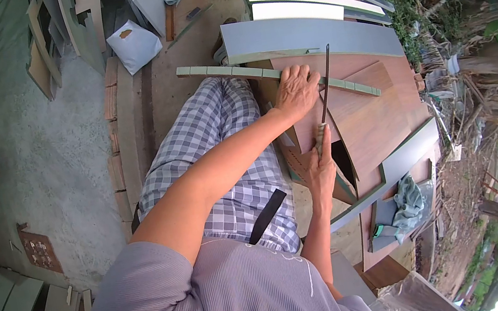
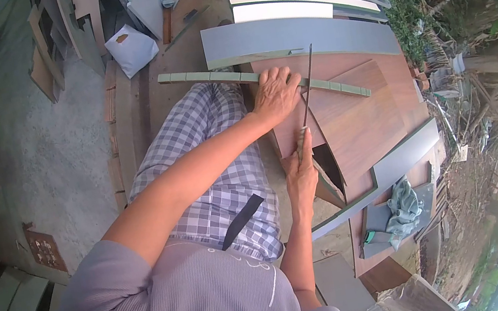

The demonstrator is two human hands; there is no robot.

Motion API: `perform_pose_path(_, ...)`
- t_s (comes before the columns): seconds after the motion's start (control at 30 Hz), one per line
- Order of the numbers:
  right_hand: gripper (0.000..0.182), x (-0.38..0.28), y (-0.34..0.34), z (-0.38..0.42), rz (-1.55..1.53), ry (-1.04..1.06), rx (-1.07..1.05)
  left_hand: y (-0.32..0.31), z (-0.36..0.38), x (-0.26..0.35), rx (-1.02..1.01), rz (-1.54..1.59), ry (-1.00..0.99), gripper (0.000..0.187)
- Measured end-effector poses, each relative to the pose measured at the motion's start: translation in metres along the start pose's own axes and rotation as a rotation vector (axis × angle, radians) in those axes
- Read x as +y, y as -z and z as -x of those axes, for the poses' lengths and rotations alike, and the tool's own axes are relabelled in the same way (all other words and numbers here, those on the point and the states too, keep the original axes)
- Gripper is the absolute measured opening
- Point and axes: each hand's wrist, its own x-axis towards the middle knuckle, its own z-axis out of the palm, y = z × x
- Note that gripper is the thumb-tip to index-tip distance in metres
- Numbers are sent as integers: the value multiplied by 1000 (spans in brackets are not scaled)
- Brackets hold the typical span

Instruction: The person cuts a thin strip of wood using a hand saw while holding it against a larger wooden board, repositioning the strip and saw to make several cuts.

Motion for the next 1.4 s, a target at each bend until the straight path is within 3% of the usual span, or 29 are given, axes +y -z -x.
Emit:
perform_pose_path(0.03,61,2,-1,3,-20,26,15,-1,1,0,-66,0,13,26)
perform_pose_path(0.33,61,18,-4,23,-25,-138,-54,0,0,0,-76,16,22,26)
perform_pose_path(0.57,59,-4,5,0,-23,-90,-62,1,0,1,-85,7,28,26)
perform_pose_path(0.63,60,5,1,7,-17,8,0,0,1,0,-52,-4,5,26)
perform_pose_path(0.73,62,17,-3,22,-20,-100,-51,1,1,1,-53,5,10,26)
perform_pose_path(0.87,62,20,-6,31,-60,-40,0,0,1,1,-70,27,19,26)
perform_pose_path(0.97,62,14,-2,20,-16,-107,-43,0,0,0,-60,9,21,26)
perform_pose_path(1.17,60,6,0,4,9,53,30,1,0,0,-56,21,18,25)
perform_pose_path(1.23,60,4,2,11,-10,-71,-31,1,0,0,-66,16,15,26)
perform_pose_path(1.4,61,22,-7,33,-45,-64,-21,2,1,0,-71,44,24,26)
